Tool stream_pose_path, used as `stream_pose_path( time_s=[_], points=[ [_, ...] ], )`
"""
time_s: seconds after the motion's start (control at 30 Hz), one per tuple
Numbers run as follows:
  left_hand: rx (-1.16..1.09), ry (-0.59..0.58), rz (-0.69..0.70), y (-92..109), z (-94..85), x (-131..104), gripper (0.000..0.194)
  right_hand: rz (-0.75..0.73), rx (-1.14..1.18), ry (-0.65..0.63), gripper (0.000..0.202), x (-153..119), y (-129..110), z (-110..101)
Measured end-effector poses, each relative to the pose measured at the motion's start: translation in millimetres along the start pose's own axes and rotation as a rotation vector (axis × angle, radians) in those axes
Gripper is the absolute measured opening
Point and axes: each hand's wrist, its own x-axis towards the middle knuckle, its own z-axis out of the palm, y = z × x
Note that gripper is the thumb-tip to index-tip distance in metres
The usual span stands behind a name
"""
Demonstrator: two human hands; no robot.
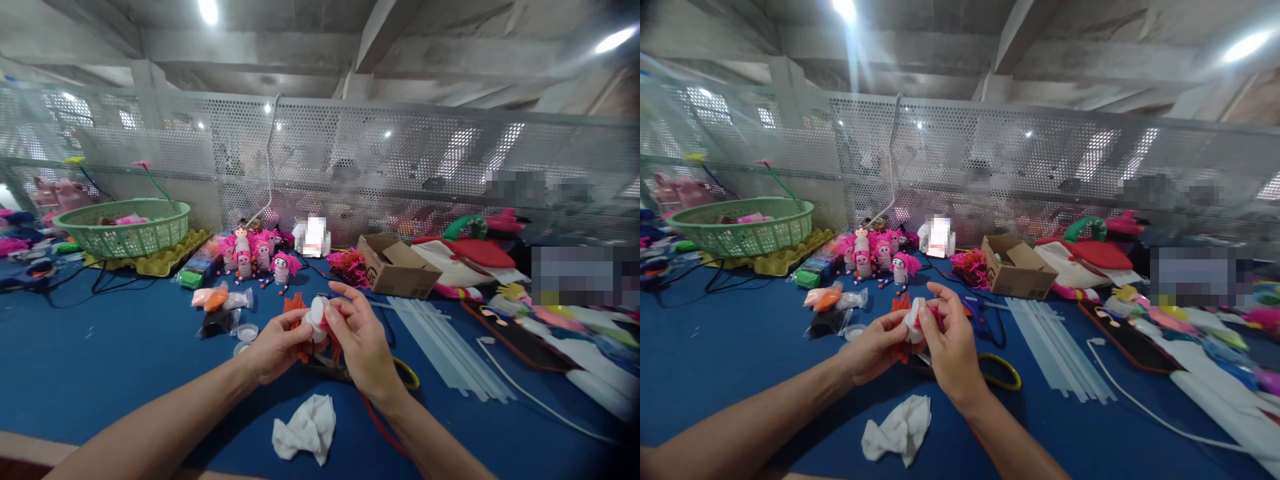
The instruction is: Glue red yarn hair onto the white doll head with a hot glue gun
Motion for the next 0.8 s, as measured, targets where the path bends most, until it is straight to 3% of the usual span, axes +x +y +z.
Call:
stream_pose_path(
  time_s=[0.43,0.8],
  points=[
    [-0.006,-0.01,0.013,1.1,2.5,-0.3,0.038,0.012,0.031,-0.011,0.038,0.6,-1.2,0.6],
    [0.062,0.009,-0.021,2.6,-0.7,-0.1,0.048,0.004,0.047,0.011,0.041,0.5,-7.4,0.1]
  ],
)
